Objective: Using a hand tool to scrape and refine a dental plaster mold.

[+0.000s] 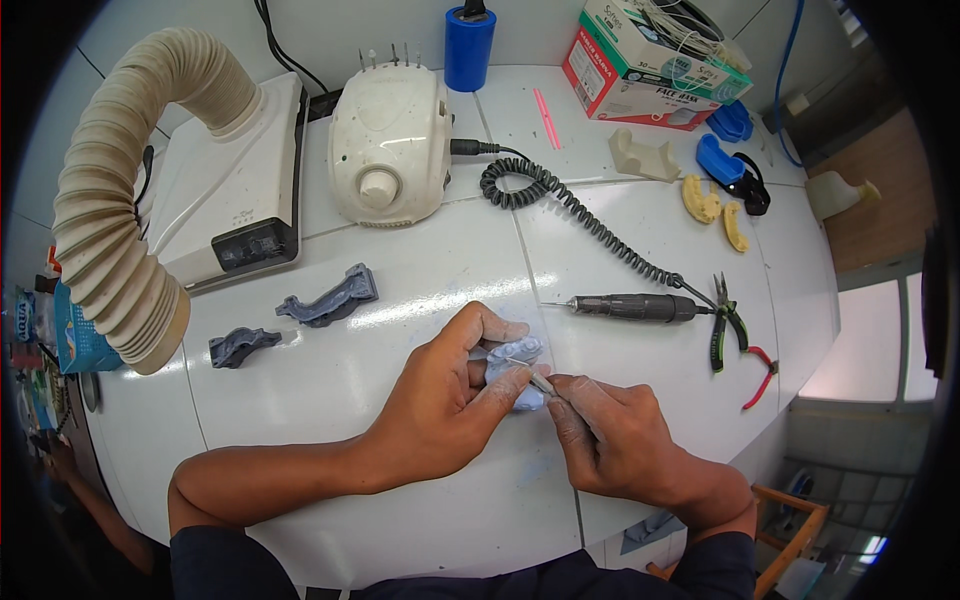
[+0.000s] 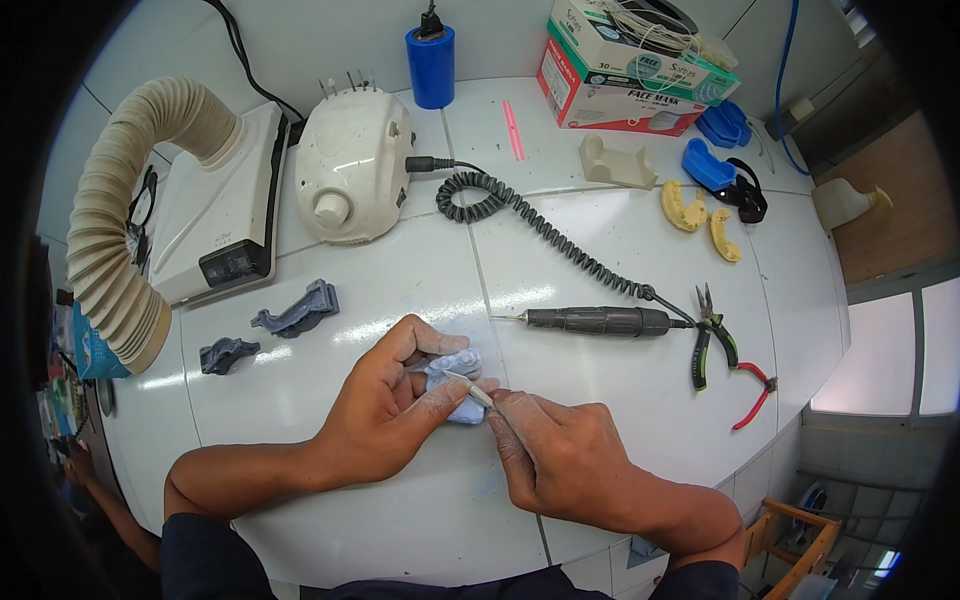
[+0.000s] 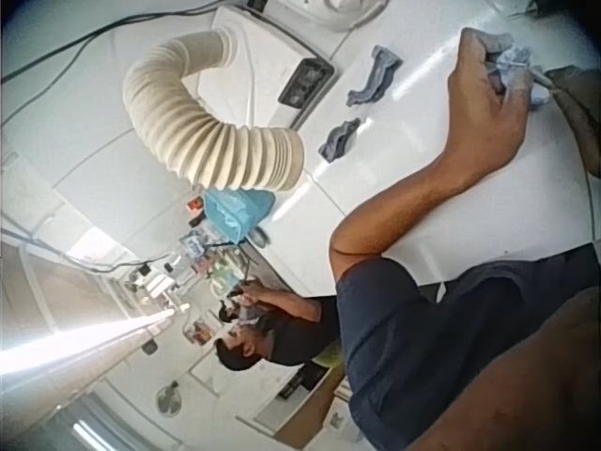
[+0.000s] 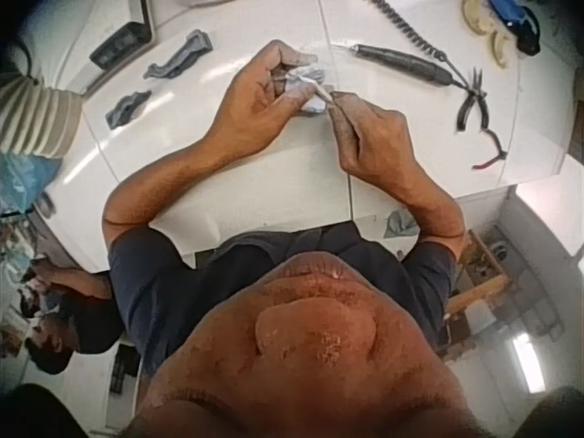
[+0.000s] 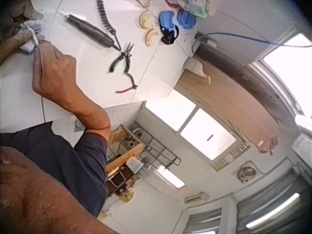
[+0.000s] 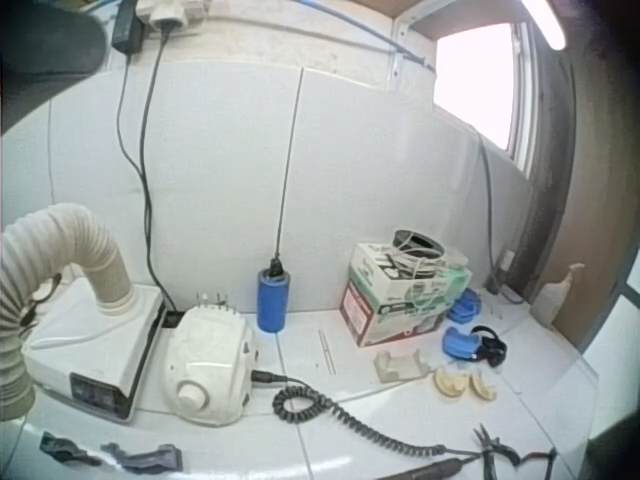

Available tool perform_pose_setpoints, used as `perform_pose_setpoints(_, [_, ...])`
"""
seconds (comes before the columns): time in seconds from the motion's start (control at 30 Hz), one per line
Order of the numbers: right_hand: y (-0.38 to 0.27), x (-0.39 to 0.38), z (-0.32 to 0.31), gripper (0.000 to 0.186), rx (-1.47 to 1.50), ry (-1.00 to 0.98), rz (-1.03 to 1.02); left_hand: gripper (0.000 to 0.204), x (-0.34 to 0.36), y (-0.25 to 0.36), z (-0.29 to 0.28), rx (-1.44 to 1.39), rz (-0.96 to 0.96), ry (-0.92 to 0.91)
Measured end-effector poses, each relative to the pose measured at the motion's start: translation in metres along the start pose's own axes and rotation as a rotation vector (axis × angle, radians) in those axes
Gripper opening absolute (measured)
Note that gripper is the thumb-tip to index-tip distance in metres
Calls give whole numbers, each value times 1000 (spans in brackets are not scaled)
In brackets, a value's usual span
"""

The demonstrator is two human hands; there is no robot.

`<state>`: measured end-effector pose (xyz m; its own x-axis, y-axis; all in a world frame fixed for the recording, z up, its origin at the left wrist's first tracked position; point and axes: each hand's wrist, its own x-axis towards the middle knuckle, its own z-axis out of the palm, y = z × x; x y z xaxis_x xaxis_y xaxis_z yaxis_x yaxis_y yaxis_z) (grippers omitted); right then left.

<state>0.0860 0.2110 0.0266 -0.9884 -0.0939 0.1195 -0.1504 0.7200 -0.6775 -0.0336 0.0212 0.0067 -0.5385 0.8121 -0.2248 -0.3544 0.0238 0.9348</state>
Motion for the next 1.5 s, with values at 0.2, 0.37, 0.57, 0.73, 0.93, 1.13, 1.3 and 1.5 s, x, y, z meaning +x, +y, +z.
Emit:
perform_pose_setpoints(0.2, [-5, 3, 0, 24, 6, 10, 25, 26, 0, -1, -1, -22, 2, 14])
perform_pose_setpoints(0.37, [-6, 2, 0, 24, 6, 9, 36, 22, -1, -1, 1, -45, 15, 39])
perform_pose_setpoints(0.57, [-1, 0, 3, 25, -19, 24, -4, 22, 0, -2, 1, -55, 5, 32])
perform_pose_setpoints(0.73, [-1, 2, 2, 23, -17, 18, -2, 25, 1, 0, 0, -33, -7, 28])
perform_pose_setpoints(0.93, [-1, 2, 1, 24, 1, 2, 3, 26, 1, -1, 0, -26, -5, 34])
perform_pose_setpoints(1.13, [-4, 3, -3, 23, 16, -27, 37, 27, 0, -1, 0, -43, -10, 34])
perform_pose_setpoints(1.3, [-2, 2, -1, 22, 33, -26, 42, 26, 1, -4, -1, -18, -5, 32])
perform_pose_setpoints(1.5, [-2, 2, 0, 20, 30, -15, 41, 25, 1, -2, 1, -68, 10, 27])
